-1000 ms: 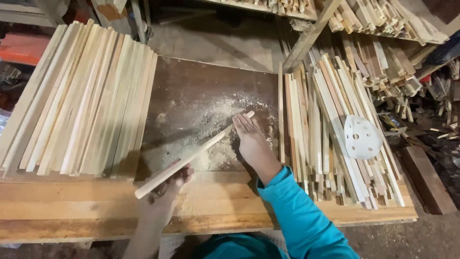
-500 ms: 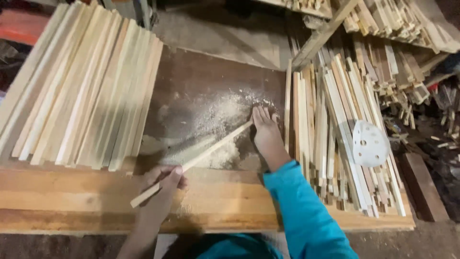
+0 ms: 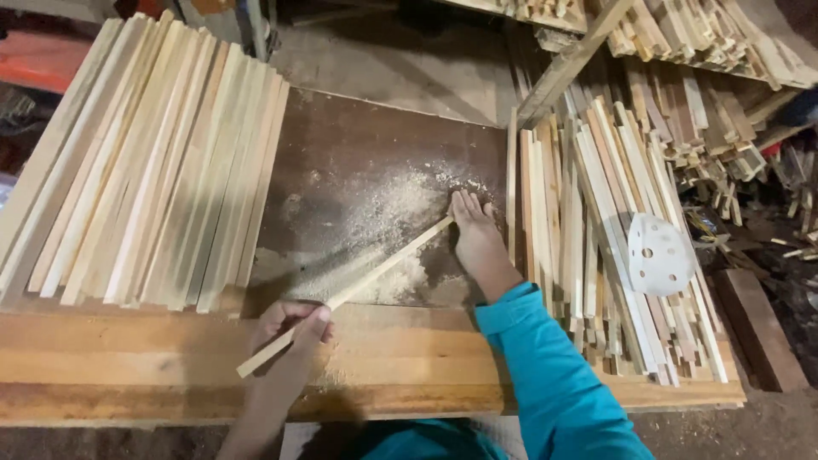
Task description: The person repeatedly rubs thin wooden strips against a workbench surface to smooth them, then places each finished strip into a stack on the left. The process is repeated for multiple strips throughout the clip.
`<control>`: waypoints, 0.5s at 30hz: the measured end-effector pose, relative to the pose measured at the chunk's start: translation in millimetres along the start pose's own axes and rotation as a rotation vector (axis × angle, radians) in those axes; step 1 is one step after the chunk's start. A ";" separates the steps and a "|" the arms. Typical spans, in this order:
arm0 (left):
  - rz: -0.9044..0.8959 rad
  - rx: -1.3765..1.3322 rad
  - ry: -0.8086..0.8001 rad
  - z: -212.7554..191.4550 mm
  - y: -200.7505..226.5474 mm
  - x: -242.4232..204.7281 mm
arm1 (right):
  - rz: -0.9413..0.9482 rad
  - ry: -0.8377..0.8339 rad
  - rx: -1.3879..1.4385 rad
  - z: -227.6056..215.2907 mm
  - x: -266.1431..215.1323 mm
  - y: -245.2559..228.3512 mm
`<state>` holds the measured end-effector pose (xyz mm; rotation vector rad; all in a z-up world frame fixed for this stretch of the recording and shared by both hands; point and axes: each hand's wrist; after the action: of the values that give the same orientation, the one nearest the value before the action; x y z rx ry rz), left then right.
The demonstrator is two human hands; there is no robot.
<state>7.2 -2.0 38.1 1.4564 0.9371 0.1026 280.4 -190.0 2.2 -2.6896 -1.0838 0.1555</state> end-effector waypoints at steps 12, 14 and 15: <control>0.537 -0.085 -0.013 -6.5 -27.1 3.4 | -0.088 0.580 1.671 187.8 65.8 112.5; 0.619 -0.121 0.002 -3.4 -31.5 8.6 | -0.062 0.055 -0.026 9.9 -8.6 14.5; 0.620 -0.122 0.000 -2.2 -42.4 16.6 | -0.060 0.057 -0.026 24.5 -4.3 7.6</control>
<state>-3.1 2.0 -6.0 1.5869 0.4416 0.6036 277.9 -193.9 -23.4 -2.6638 -1.1555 0.0547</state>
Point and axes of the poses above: each hand's wrist, its own x-axis towards the middle knuckle, its own z-axis out of the palm, y = z × x, and after that the axes turned 3 degrees about -y, right-handed
